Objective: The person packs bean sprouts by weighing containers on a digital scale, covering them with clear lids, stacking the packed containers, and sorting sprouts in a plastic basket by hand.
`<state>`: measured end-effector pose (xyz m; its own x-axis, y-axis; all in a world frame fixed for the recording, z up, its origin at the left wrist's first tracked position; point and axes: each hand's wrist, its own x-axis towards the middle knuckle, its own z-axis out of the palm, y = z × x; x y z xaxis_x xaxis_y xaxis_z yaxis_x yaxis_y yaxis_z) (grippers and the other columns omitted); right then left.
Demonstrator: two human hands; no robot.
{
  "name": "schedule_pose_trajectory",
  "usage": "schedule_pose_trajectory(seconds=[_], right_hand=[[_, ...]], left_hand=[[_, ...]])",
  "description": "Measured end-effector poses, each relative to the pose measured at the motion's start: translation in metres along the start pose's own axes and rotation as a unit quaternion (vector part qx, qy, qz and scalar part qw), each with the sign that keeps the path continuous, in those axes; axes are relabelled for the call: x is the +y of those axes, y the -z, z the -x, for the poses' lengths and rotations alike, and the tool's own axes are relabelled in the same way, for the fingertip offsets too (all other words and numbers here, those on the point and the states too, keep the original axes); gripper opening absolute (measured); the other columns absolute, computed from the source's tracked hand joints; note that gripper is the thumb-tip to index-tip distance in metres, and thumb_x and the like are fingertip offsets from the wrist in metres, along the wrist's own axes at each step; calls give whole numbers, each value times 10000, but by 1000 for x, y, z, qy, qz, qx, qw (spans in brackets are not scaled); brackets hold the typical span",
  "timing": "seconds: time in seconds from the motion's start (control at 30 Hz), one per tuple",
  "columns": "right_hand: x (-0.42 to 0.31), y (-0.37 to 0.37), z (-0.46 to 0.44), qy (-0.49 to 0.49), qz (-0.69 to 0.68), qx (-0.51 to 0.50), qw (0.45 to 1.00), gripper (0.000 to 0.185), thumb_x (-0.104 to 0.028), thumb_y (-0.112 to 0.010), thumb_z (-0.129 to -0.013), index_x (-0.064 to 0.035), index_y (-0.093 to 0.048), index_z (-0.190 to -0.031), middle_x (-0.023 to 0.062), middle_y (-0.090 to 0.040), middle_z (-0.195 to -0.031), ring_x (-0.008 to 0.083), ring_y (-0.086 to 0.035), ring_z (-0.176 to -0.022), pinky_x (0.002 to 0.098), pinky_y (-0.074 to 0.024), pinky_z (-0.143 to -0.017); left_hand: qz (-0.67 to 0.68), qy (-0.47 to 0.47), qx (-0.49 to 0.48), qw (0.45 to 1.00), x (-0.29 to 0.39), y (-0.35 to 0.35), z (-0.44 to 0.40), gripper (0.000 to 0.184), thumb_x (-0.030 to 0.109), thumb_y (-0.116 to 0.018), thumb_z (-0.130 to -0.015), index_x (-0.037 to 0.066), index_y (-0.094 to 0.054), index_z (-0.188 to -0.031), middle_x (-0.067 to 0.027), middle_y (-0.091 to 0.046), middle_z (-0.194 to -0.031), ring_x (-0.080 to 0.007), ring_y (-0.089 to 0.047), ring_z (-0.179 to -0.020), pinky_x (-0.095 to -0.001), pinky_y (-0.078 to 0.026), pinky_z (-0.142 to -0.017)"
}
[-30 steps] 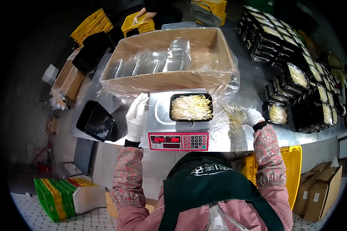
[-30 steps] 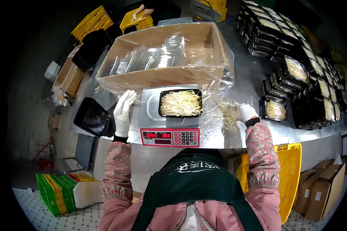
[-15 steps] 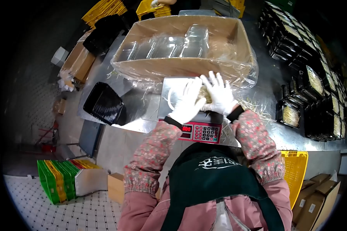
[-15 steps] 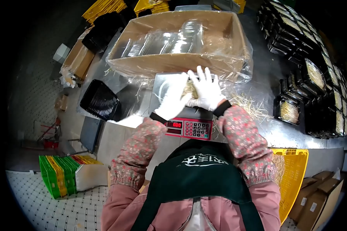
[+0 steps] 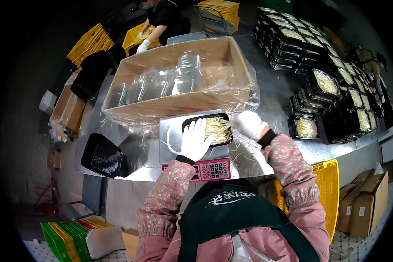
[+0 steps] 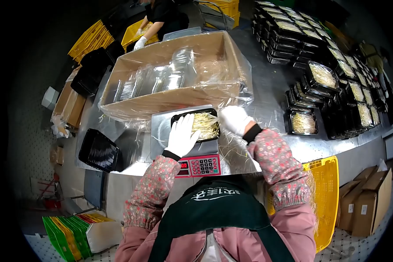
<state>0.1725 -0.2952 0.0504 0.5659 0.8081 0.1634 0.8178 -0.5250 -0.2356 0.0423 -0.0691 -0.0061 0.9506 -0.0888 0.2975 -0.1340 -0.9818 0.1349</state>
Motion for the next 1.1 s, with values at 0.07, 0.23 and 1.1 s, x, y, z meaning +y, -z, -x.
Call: schedule_pose_trajectory(seconds=[0.07, 0.23, 1.1], right_hand=[[13, 29, 14, -24, -49, 40, 998, 147, -205, -643, -832, -74, -701, -800, 164, -667, -749, 367, -664, -733, 451, -532, -674], [59, 26, 58, -142, -90, 60, 984, 184, -214, -676, -818, -50, -729, -883, 189, -689, -842, 362, -675, -800, 425, -534, -728], [-56, -15, 18, 30, -223, 227, 947, 526, -240, -636, -920, -39, -505, -1387, 209, -572, -1313, 386, -525, -1241, 450, -403, -1074]], left_hand=[[22, 8, 9, 1000, -1, -2, 2, 710, 397, -623, -911, -14, -402, -1446, -211, -453, -1448, -396, -413, -1328, -519, -319, -1103], [250, 115, 139, 951, -7, 34, 17, 645, 64, -585, -921, -2, -320, -1505, -222, -384, -1515, -339, -358, -1413, -411, -247, -1187], [147, -81, -10, 986, 9, 52, -6, 935, 430, -766, -768, -22, -345, -1471, -256, -391, -1485, -421, -357, -1382, -508, -288, -1148]])
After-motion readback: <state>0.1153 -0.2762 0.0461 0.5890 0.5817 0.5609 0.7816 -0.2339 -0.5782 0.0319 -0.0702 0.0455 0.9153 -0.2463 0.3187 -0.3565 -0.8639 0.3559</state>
